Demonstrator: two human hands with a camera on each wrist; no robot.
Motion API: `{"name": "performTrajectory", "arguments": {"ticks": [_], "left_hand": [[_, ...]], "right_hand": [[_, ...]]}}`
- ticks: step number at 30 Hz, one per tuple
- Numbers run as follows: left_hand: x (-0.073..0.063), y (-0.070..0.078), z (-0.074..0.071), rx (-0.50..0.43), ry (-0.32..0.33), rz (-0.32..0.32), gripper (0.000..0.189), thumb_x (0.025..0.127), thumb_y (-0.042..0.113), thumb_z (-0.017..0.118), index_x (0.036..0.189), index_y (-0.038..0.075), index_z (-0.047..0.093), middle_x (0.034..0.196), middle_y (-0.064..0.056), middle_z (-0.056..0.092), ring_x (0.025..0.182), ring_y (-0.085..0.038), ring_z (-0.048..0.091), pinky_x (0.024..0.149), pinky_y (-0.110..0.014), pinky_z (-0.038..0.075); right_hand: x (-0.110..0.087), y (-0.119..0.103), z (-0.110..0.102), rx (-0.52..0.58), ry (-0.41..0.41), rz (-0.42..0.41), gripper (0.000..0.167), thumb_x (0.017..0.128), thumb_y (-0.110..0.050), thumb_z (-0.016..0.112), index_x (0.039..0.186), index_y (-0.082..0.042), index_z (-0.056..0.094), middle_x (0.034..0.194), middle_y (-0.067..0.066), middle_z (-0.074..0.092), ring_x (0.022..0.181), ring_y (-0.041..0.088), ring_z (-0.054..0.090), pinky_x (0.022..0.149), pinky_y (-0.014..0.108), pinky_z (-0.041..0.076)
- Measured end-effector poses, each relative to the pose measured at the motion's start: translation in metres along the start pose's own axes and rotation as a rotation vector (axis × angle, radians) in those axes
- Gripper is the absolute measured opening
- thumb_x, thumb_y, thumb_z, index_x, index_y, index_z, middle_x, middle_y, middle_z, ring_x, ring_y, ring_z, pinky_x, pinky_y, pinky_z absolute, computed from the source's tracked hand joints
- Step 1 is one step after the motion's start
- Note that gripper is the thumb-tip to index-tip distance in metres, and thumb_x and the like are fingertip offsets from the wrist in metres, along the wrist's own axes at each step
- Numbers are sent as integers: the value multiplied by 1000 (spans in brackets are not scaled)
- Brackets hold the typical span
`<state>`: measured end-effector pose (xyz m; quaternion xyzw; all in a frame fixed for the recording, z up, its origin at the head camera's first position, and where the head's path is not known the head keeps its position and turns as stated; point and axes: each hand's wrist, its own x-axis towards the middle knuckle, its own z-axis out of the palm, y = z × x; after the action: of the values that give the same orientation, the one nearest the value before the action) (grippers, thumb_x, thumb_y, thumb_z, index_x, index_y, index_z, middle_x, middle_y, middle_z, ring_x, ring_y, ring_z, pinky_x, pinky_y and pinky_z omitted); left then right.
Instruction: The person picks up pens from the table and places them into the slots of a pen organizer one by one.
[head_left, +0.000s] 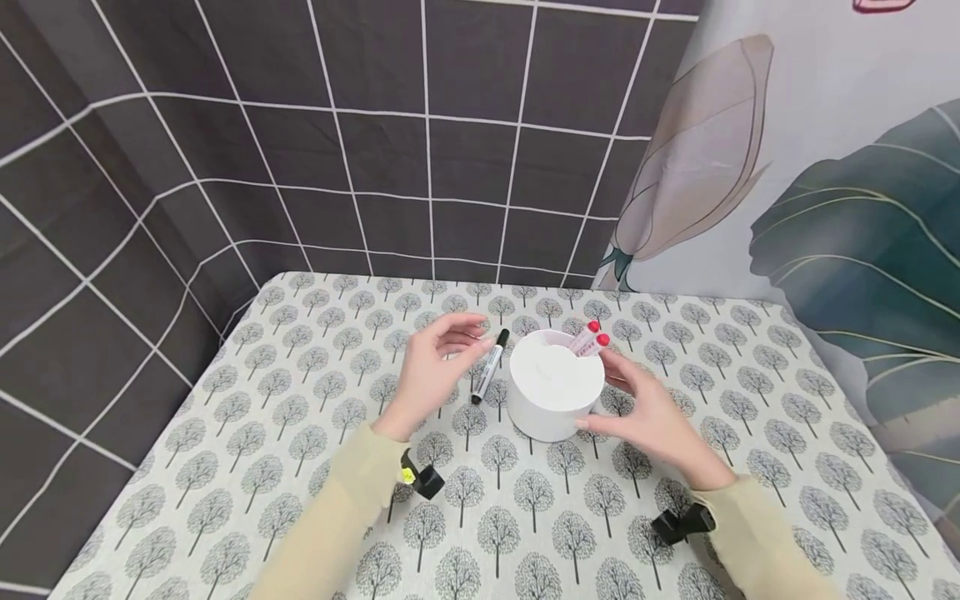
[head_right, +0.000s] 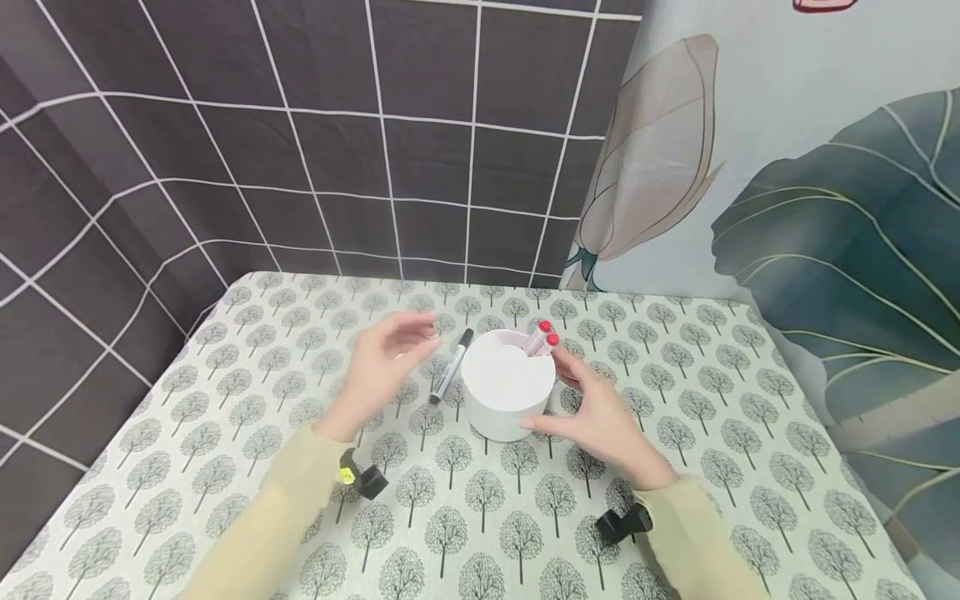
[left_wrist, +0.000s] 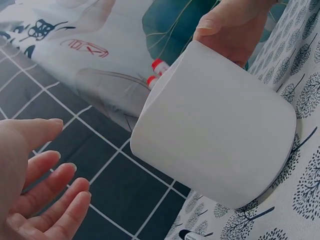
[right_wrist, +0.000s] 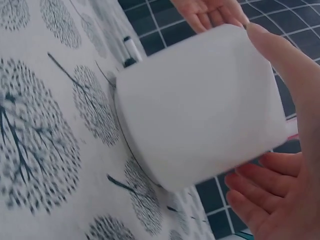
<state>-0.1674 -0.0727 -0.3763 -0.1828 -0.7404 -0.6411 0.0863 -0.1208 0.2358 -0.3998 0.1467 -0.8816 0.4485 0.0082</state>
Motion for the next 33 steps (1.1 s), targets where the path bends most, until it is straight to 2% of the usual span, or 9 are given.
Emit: {"name": "performTrajectory", "arguments": {"ticks": [2, 4, 7, 10, 15, 19, 25, 28, 33], "left_hand": [[0, 0, 0, 2, -1, -5, 36, 91, 13, 79, 123, 3, 68, 110, -2, 70, 100, -18, 66, 93, -30, 56], [-1, -1, 0, 5, 0, -4, 36, 90, 15, 79, 123, 4, 69, 110, -2, 70, 99, -18, 66, 92, -31, 56], [0, -4, -2, 21, 5, -11, 35, 90, 16, 80, 123, 8, 70, 109, -1, 70, 99, -17, 66, 92, -30, 56], [0, -8, -7, 45, 15, -26, 34, 91, 14, 79, 123, 8, 70, 108, -2, 70, 99, -17, 66, 92, -30, 56], [2, -15, -19, 80, 31, -73, 34, 92, 16, 78, 123, 8, 69, 111, -6, 70, 100, -19, 66, 94, -29, 55], [2, -22, -32, 107, 53, -111, 36, 91, 21, 79, 124, 11, 69, 112, -5, 70, 100, -17, 67, 94, -27, 55], [-2, -29, -48, 127, 74, -143, 37, 91, 20, 79, 126, 11, 69, 115, -7, 69, 102, -20, 66, 93, -27, 55], [-4, -31, -53, 142, 73, -155, 40, 92, 26, 79, 127, 11, 68, 116, -7, 69, 103, -20, 66, 95, -29, 54], [-6, -33, -58, 162, 66, -158, 42, 91, 31, 79, 128, 13, 67, 116, -5, 69, 103, -19, 65, 95, -30, 54]], "right_hand": [[0, 1, 4, 18, 6, 43, 107, 73, -37, 94, 153, 3, 35, 144, 22, 52, 130, 43, 50, 110, 61, 38], [1, 3, 8, 21, 28, 51, 100, 73, -35, 94, 149, 3, 41, 140, 22, 55, 128, 43, 53, 109, 60, 40], [1, 4, 10, 2, 62, 40, 92, 74, -33, 94, 144, 4, 47, 136, 22, 58, 124, 43, 56, 107, 59, 43], [2, 6, 11, -3, 72, 33, 90, 73, -33, 94, 142, 2, 49, 136, 20, 59, 124, 42, 57, 106, 57, 45], [4, 6, 11, 15, 70, 26, 86, 72, -33, 95, 139, 0, 52, 134, 18, 60, 124, 41, 57, 106, 55, 45], [4, 6, 10, 15, 67, 30, 88, 71, -33, 95, 140, 1, 51, 135, 19, 60, 123, 42, 57, 106, 56, 45], [4, 6, 9, 35, 58, 33, 90, 71, -33, 95, 142, 0, 50, 138, 18, 57, 127, 41, 54, 109, 55, 43], [6, 6, 9, 77, 51, 21, 86, 70, -30, 96, 140, -3, 53, 139, 15, 56, 129, 38, 53, 111, 51, 41], [8, 6, 8, 202, 49, 4, 81, 69, -17, 97, 137, -4, 55, 138, 12, 55, 130, 33, 53, 110, 34, 42]]}}
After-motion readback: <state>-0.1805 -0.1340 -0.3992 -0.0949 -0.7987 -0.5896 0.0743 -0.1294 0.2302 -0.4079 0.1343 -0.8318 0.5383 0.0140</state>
